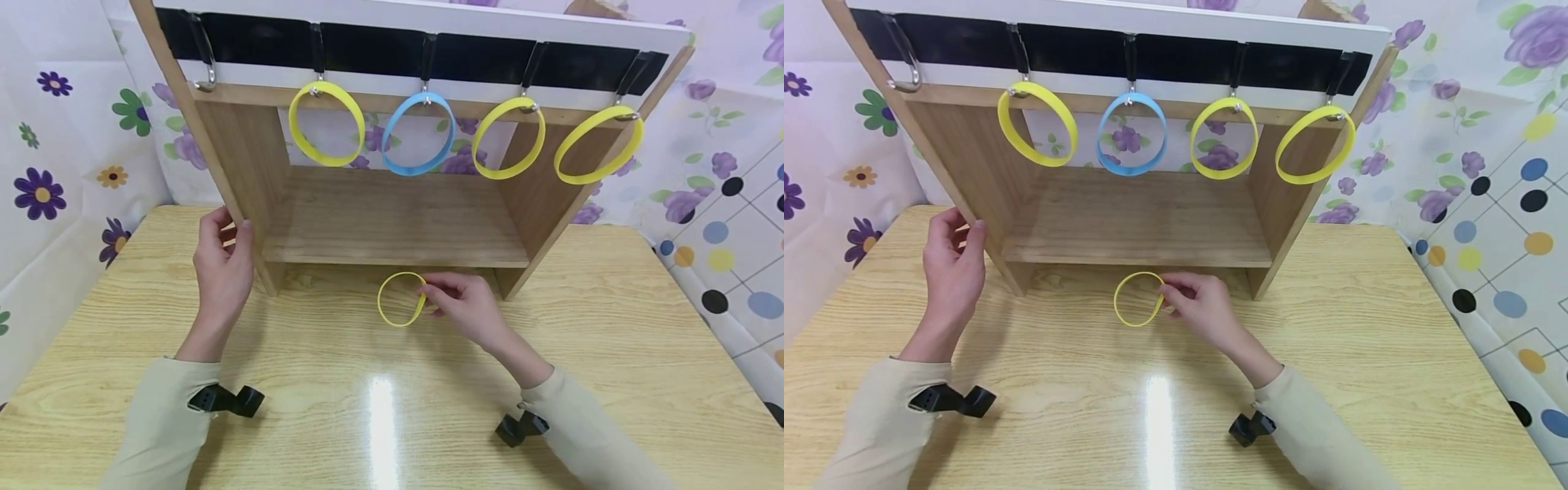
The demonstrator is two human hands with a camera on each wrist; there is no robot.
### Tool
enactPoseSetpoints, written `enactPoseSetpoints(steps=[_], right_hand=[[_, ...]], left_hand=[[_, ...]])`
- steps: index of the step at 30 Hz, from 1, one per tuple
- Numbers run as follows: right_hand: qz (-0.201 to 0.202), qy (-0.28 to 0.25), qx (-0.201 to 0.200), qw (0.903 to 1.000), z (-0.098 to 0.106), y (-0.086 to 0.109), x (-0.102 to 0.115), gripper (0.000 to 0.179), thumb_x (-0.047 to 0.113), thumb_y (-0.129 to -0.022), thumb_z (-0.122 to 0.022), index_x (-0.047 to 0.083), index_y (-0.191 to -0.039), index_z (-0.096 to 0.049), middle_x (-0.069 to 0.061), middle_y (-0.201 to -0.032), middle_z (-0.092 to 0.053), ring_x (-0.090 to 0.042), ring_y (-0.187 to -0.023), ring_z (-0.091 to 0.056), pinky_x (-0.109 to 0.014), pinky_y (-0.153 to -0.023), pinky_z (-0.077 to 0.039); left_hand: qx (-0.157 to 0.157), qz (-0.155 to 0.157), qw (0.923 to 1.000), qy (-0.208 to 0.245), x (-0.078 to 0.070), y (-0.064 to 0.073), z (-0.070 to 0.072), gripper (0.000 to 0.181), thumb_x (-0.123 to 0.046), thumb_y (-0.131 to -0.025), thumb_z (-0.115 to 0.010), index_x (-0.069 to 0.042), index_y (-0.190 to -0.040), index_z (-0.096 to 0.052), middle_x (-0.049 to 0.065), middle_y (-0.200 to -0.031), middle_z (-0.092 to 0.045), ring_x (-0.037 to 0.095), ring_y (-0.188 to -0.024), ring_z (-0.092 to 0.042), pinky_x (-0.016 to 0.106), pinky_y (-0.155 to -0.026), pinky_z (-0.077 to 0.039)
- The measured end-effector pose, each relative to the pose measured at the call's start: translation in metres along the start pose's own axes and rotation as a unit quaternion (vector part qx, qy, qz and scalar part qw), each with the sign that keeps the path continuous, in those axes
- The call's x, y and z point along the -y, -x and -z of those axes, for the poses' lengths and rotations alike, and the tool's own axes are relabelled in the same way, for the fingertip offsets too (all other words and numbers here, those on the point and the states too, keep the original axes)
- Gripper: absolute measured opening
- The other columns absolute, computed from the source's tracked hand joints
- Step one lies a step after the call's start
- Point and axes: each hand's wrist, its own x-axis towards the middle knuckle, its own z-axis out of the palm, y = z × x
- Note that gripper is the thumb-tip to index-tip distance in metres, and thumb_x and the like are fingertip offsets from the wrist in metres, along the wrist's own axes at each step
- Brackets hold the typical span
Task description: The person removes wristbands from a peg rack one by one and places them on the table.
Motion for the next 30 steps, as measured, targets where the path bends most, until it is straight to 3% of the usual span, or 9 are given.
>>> enactPoseSetpoints(steps=[11, 20, 30], right_hand=[[-0.068, -0.007, 0.022, 0.9974, 0.026, 0.008, -0.031, 0.031, 0.005, -0.095, -0.060, -0.016, -0.117, -0.060, -0.026, -0.097, -0.067, -0.029, -0.084, -0.066, -0.035, -0.069, -0.057], [-0.092, 0.006, 0.051, 0.9944, 0.040, 0.016, -0.050, 0.031, 0.003, -0.095, -0.059, -0.018, -0.118, -0.057, -0.026, -0.095, -0.067, -0.024, -0.079, -0.068, -0.033, -0.068, -0.057], [-0.121, 0.001, 0.071, 0.9901, 0.055, 0.027, -0.064, 0.031, 0.002, -0.095, -0.057, -0.018, -0.119, -0.055, -0.023, -0.098, -0.067, -0.027, -0.081, -0.069, -0.036, -0.068, -0.057]], left_hand=[[-0.006, 0.003, 1.0000, -0.001, -0.001, 0.000, 0.000, 0.036, -0.017, -0.099, -0.049, 0.004, -0.129, -0.049, 0.004, -0.115, -0.056, 0.010, -0.099, -0.051, 0.023, -0.082, -0.043], [-0.006, 0.005, 1.0000, -0.003, 0.000, 0.000, 0.000, 0.036, -0.017, -0.100, -0.048, 0.004, -0.129, -0.049, 0.006, -0.117, -0.056, 0.010, -0.101, -0.051, 0.024, -0.083, -0.043], [-0.004, 0.003, 1.0000, -0.002, 0.000, 0.001, -0.001, 0.036, -0.017, -0.100, -0.049, 0.005, -0.129, -0.049, 0.009, -0.118, -0.057, 0.011, -0.102, -0.052, 0.024, -0.083, -0.044]])
